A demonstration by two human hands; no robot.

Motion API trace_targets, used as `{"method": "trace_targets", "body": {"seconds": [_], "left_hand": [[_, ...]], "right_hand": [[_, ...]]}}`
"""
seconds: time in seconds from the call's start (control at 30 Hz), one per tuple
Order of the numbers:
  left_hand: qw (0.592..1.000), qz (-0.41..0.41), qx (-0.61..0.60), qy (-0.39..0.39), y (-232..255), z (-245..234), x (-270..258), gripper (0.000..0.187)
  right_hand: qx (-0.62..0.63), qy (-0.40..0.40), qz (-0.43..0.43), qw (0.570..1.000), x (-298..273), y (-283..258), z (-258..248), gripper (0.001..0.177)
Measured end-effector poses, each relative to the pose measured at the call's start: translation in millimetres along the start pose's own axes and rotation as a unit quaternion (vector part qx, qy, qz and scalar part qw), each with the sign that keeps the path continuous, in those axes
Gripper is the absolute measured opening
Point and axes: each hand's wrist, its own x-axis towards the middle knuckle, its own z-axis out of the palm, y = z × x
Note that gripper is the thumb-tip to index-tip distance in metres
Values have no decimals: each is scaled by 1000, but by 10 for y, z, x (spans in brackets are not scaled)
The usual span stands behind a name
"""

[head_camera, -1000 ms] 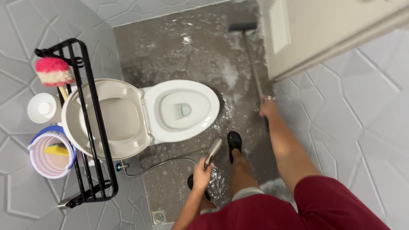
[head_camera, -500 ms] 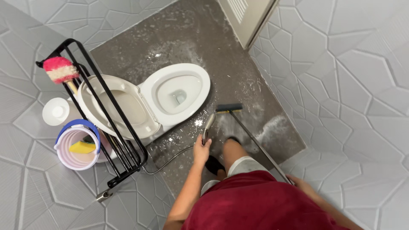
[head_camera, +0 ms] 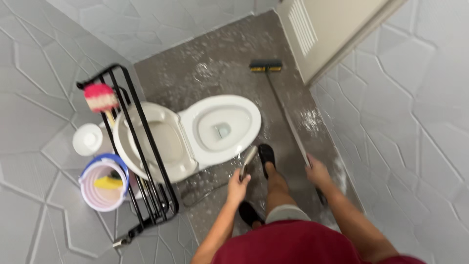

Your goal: The person rinses the bathroom floor and toilet using a handheld bidet sprayer and a floor squeegee. They spray water to remove soap suds and push the water toward the drain while occasionally rinsing the toilet bowl and seat.

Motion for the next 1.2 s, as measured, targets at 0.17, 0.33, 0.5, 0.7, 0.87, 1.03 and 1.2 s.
{"method": "trace_targets", "body": {"seconds": [0.17,0.33,0.5,0.7,0.87,1.03,1.2], "left_hand": [[997,-58,51,30,435,47,478,32],[991,-113,-11,65,465,179,855,36],[989,-108,-2,103,372,213,1013,44],[987,-147,9,66,381,186,1008,42],[996,-89,25,12,234,78,743,25],[996,-68,56,-23,16,-220,240,26],[998,-26,47,-39,-254,-445,-163,26]], "right_hand": [[19,-19,29,999,2683,-1021,-140,69],[34,-73,88,993,4606,-1835,-394,83],[30,-95,107,989,5154,-1985,-330,50],[-8,-90,118,989,4146,-1226,-174,84],[16,-121,120,985,1966,-346,-207,73],[24,-133,111,985,-1033,307,-197,76],[290,-200,125,928,-2930,575,-467,58]]}}
